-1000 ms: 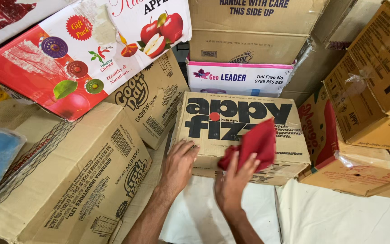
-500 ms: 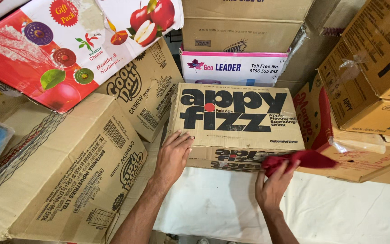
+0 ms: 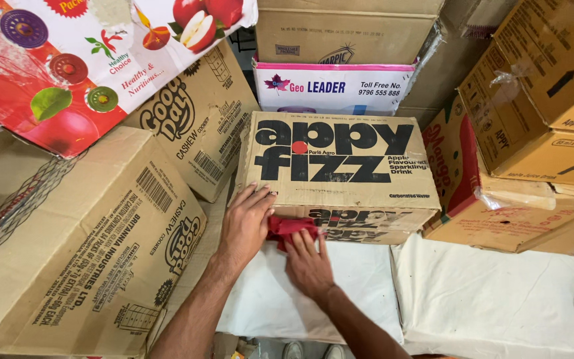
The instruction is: The person closes the top flaps of a beverage carton, wipes down multiple boxes with a cloth, applies tape to seal the cartons, and moves several cartons around a stacking area.
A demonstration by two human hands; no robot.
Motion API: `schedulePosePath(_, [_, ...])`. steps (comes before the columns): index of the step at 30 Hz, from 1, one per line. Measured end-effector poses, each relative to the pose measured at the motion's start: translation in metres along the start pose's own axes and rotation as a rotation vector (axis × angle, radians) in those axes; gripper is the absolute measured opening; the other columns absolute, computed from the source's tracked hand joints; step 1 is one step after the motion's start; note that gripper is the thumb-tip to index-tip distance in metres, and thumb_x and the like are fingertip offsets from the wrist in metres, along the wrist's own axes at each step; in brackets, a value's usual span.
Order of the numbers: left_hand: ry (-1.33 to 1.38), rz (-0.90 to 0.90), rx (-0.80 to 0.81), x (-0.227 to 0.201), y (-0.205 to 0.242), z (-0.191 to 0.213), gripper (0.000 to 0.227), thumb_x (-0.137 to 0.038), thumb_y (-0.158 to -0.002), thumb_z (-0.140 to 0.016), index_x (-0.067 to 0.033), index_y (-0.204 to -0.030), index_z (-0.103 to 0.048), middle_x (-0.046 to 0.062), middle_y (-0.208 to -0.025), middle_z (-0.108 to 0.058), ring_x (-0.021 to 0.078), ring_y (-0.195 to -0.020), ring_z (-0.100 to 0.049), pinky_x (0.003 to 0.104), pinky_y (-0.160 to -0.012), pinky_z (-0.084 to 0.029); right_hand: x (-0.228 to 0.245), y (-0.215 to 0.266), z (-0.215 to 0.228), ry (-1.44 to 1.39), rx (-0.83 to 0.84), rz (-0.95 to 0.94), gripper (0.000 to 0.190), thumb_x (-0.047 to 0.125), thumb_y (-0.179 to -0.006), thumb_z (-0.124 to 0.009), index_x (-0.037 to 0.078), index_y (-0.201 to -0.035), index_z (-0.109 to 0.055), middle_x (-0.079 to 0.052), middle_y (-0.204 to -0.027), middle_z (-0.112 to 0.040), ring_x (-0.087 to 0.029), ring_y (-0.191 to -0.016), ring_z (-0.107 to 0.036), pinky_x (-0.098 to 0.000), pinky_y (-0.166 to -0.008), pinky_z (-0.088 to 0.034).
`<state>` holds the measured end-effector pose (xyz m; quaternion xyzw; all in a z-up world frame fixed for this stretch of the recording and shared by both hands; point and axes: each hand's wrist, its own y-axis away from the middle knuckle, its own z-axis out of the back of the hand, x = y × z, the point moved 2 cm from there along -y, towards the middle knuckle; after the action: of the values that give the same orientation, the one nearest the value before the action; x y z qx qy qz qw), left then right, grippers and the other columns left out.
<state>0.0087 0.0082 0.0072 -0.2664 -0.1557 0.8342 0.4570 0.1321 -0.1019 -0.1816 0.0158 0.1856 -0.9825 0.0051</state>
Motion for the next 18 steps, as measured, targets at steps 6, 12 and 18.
schedulePosePath(6, [-0.023,-0.017,-0.036,0.000,0.002,-0.003,0.032,-0.005,-0.091,-0.067,-0.0012,-0.123,-0.072,0.016,-0.133,-0.068,0.0362,-0.132,-0.056,0.046,-0.114,-0.043,-0.097,0.086,0.011,0.144,0.116,-0.147,0.043,0.037,-0.100,-0.041,0.009,-0.131,-0.054,-0.016,-0.128,-0.055,-0.038,-0.132,-0.047,-0.0622,-0.125,-0.021])
schedulePosePath(12, [-0.043,0.003,-0.038,0.002,0.004,-0.008,0.034,-0.006,-0.090,-0.068,-0.0032,-0.124,-0.072,0.015,-0.136,-0.067,0.0357,-0.136,-0.054,0.048,-0.114,-0.042,-0.028,0.042,0.010,-0.876,-0.261,-0.918,0.101,0.048,-0.093,-0.054,-0.011,-0.158,-0.002,-0.027,-0.166,0.030,-0.042,-0.158,0.011,-0.0481,-0.127,-0.003])
schedulePosePath(18, [-0.030,0.050,0.052,0.008,0.001,-0.013,0.036,-0.003,-0.090,-0.065,-0.0030,-0.125,-0.070,0.013,-0.138,-0.066,0.0373,-0.139,-0.051,0.050,-0.118,-0.037,0.072,-0.050,0.055,-1.715,-0.119,-1.310,0.105,0.023,-0.086,-0.065,0.014,-0.167,0.001,-0.006,-0.138,-0.063,-0.019,-0.122,-0.060,-0.0304,-0.107,-0.044])
